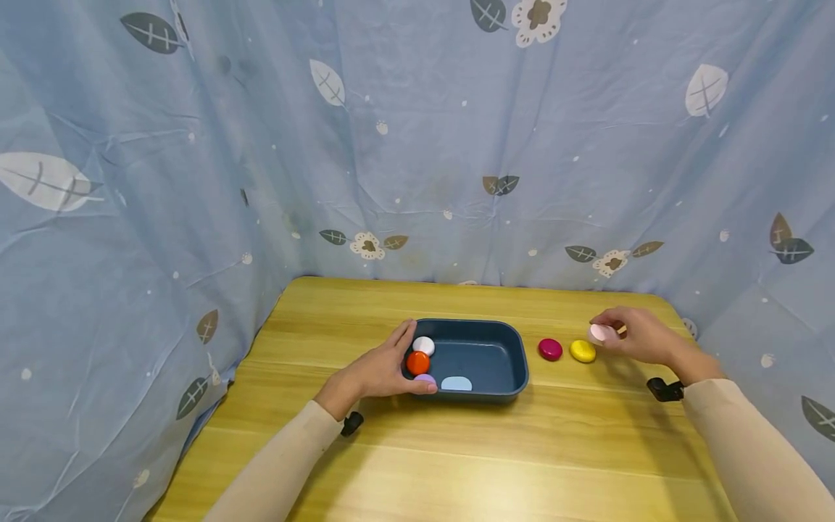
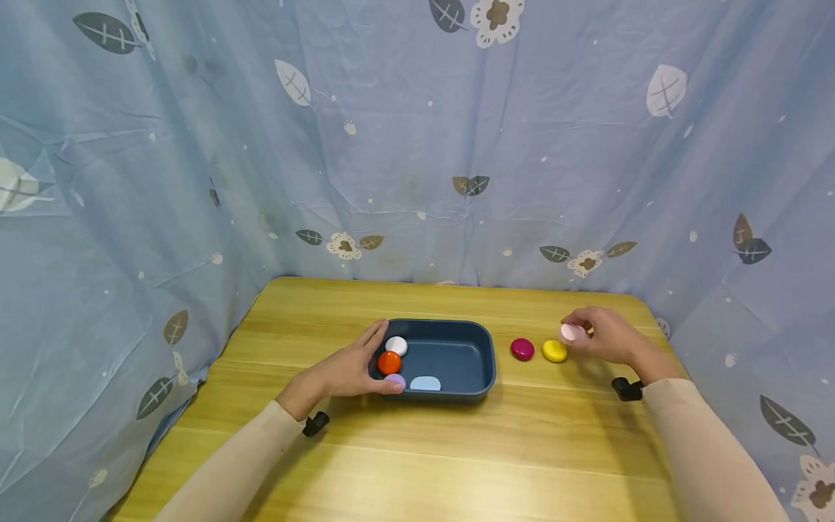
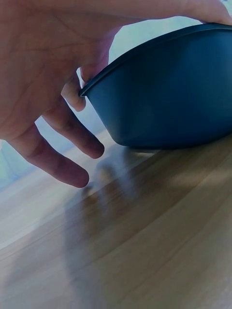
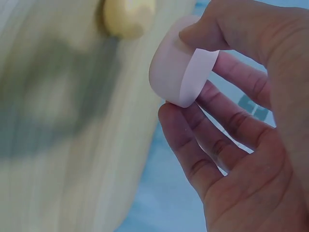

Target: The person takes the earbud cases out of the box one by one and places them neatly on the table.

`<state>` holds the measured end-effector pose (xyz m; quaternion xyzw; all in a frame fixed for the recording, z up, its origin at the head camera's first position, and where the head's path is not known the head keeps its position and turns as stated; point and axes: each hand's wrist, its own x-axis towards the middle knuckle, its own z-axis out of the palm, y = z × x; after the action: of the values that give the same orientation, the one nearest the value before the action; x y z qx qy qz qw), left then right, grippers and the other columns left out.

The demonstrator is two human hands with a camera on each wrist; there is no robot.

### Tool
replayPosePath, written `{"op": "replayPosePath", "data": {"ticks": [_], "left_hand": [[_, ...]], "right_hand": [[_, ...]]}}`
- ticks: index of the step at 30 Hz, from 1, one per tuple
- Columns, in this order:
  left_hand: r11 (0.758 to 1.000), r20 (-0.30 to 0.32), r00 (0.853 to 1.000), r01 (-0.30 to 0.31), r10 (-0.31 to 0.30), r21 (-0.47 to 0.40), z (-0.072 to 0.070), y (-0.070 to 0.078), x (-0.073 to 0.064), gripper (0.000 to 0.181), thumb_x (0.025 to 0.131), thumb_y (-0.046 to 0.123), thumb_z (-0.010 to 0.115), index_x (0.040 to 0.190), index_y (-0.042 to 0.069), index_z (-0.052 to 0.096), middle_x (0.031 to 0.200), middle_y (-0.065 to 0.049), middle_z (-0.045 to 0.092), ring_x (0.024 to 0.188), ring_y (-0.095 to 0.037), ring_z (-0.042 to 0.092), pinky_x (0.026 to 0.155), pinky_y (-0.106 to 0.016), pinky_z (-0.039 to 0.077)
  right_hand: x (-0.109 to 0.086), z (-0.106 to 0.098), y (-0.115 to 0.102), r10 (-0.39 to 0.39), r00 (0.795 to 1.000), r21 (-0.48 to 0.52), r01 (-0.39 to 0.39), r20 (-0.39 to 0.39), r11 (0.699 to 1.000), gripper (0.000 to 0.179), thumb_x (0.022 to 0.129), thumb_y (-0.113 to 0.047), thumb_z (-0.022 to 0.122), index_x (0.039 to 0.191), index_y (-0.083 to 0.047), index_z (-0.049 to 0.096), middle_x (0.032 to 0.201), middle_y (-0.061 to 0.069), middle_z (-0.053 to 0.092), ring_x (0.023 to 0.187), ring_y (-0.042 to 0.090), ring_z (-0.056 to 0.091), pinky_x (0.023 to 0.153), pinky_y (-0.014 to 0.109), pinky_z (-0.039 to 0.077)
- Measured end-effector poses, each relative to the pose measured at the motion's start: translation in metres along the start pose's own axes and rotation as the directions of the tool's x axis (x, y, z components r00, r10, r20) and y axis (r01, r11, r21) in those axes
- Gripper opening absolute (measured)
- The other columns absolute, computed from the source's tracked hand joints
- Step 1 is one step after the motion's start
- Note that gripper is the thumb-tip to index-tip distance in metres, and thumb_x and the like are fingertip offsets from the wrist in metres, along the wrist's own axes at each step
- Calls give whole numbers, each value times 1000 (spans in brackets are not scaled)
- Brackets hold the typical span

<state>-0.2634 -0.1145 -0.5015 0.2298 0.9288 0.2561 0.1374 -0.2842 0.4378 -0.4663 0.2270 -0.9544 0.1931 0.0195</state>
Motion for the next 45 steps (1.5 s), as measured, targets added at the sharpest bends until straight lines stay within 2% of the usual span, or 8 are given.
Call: {"op": "replayPosePath", "data": {"ticks": [6, 12, 20, 25, 28, 31, 37, 45], "left_hand": [[1000, 1, 1000, -6, 6, -18, -1, 1, 1, 144, 90, 81, 87, 190, 20, 3, 200, -4, 2, 169, -44, 52, 136, -59, 48], [1000, 0, 1000, 0, 0, -17, -1, 0, 2, 144, 91, 81, 87, 190, 20, 2, 200, -4, 0, 169, -44, 52, 136, -59, 49], [1000, 5, 1000, 0, 0, -16, -1, -1, 1, 144, 91, 82, 86, 190, 19, 1, 200, -7, 1, 168, -45, 53, 136, -59, 49], [1000, 14, 1000, 0, 0, -27, 2, -1, 0, 145, 90, 82, 86, 190, 19, 1, 200, -6, 0, 171, -44, 48, 137, -59, 47], [1000, 24, 1000, 7, -6, -27, 4, -2, 0, 146, 90, 84, 86, 190, 19, 1, 200, -5, -1, 172, -44, 47, 137, -59, 47], [1000, 27, 1000, 7, -7, -25, 4, -2, -1, 147, 89, 84, 86, 190, 20, 1, 200, -4, -1, 171, -44, 48, 137, -59, 47], [1000, 26, 1000, 10, -9, -21, 3, -1, -2, 147, 89, 84, 86, 190, 19, 1, 200, -3, -1, 169, -44, 52, 136, -59, 49], [1000, 20, 1000, 6, -6, -17, 0, 1, -1, 146, 91, 82, 87, 190, 17, 2, 200, -6, -1, 169, -45, 51, 136, -60, 49]], "right_hand": [[-12, 1, 19, 32, 999, -4, -32, 2, 999, 36, 91, -2, 92, 126, 4, 83, 112, 10, 85, 96, 21, 76, 83, 36, 63], [-19, 5, 31, 69, 997, -28, -68, 31, 997, 38, 94, -6, 91, 130, 3, 83, 116, 10, 86, 98, 22, 77, 87, 43, 65], [-23, 16, 35, 123, 988, -3, -123, 98, 992, 39, 96, -10, 92, 131, 3, 82, 120, 15, 85, 102, 25, 77, 85, 36, 63], [-26, 18, 34, 132, 984, 11, -134, 116, 991, 54, 93, -10, 93, 142, 6, 77, 131, 28, 81, 108, 38, 80, 94, 54, 69], [-28, 18, 28, 115, 988, 10, -116, 103, 993, 69, 95, -16, 95, 153, 8, 68, 140, 40, 73, 113, 50, 79, 100, 69, 66], [-26, 18, 19, 95, 994, -9, -95, 52, 995, 76, 99, -25, 95, 159, 8, 62, 145, 45, 64, 121, 56, 74, 103, 76, 62], [-9, 19, -14, 78, 997, -40, -78, -18, 996, 80, 103, -36, 93, 165, 3, 60, 157, 41, 58, 138, 61, 61, 109, 81, 56], [26, 16, -66, -27, 1000, -80, 26, -12, 996, 76, 105, -32, 92, 168, -5, 60, 162, 31, 59, 147, 55, 59, 119, 78, 53]]}}
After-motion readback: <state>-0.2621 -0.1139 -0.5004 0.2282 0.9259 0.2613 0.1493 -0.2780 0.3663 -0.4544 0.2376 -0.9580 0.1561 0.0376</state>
